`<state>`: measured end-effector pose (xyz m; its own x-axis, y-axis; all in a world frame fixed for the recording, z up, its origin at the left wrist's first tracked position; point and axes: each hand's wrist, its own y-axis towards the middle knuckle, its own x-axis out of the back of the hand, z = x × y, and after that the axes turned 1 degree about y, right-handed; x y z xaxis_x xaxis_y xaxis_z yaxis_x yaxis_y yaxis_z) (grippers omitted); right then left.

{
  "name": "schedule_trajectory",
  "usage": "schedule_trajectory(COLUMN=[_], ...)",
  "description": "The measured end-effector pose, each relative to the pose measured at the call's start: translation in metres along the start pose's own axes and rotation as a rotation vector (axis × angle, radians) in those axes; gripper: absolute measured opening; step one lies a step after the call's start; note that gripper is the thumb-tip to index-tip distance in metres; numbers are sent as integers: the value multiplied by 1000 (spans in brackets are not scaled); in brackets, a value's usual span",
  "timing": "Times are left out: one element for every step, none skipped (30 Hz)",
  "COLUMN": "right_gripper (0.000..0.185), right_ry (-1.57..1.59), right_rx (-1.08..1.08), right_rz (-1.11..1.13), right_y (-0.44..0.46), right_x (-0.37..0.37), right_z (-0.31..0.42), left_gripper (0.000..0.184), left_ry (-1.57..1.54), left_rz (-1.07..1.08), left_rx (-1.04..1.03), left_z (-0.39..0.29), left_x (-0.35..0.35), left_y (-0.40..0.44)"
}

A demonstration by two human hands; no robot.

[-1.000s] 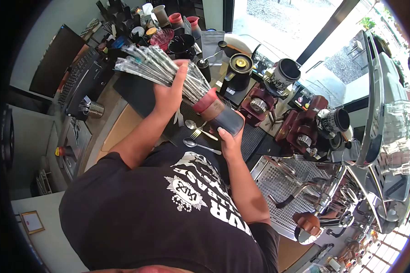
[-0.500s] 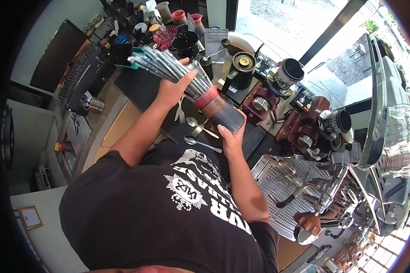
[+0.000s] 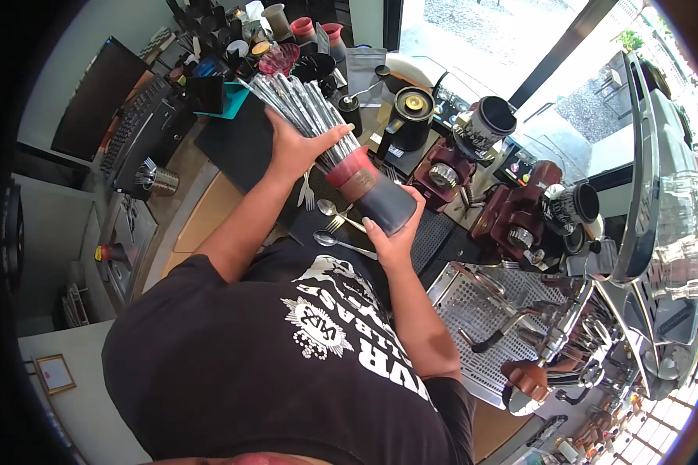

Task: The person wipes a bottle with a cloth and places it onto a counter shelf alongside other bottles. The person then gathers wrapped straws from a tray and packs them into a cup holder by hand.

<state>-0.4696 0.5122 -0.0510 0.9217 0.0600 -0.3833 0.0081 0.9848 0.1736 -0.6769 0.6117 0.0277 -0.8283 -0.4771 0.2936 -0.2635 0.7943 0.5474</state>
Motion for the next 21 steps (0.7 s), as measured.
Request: schedule_trajectory(right_gripper=[85, 85, 85, 85, 85, 84, 84, 84, 84, 84, 84, 84, 83, 83, 82, 82, 83, 83, 83, 83, 83], right_ry=[-2, -3, -5, 9, 22, 35, 49, 63, 77, 83, 90, 97, 86, 74, 63, 85, 107, 129, 122, 114, 107], right_rx=[7, 14, 20, 10, 1, -9, -16, -23, -31, -38, -45, -51, -29, -6, 18, -5, -28, -50, -45, -39, -36], right_rz=[-4, -7, -10, -14, -18, -23, -24, -26, -30, -29, -30, -31, -20, -7, 8, 3, -2, -8, -8, -9, -11], right_y=[0, 0, 0, 0, 0, 0, 1, 1, 1, 1, 1, 1, 2, 2, 3, 3, 2, 1, 1, 1, 1], right_x=[0, 0, 0, 1, 1, 2, 2, 2, 2, 3, 4, 5, 7, 9, 11, 9, 5, 3, 3, 4, 5], right_z=[-1, -2, -4, -5, -6, -6, -6, -6, -7, -7, -8, -8, -11, -16, -19, -16, -10, -7, -7, -8, -9], left_gripper=[122, 125, 128, 131, 134, 133, 132, 132, 112, 103, 94, 86, 66, 64, 62, 61, 45, 41, 36, 32, 32], left_ry=[-83, -27, 29, 85, 37, -70, -178, -286, -339, -443, -546, -647, -735, -751, -767, -782, -784, -682, -582, -482, -580], left_rz=[32, -14, -59, -104, -100, -86, -71, -55, -66, -87, -107, -127, -164, -181, -199, -218, -258, -296, -333, -370, -338], left_rx=[40, -17, -74, -131, -139, -146, -153, -160, -181, -123, -63, -2, -14, 60, 133, 206, 130, 117, 102, 89, 62], left_z=[-4, -7, -11, -15, -19, -16, -11, -8, -8, -9, -11, -11, -8, -8, -9, -10, 2, 4, 1, 0, 11], left_x=[2, 3, 3, 3, 2, 1, -1, -2, -2, -1, 2, 4, 3, 5, 7, 10, 9, 8, 5, 3, 1], left_y=[1, 1, 1, 1, 2, 3, 5, 6, 5, 6, 7, 8, 17, 18, 21, 23, 28, 27, 26, 26, 27])
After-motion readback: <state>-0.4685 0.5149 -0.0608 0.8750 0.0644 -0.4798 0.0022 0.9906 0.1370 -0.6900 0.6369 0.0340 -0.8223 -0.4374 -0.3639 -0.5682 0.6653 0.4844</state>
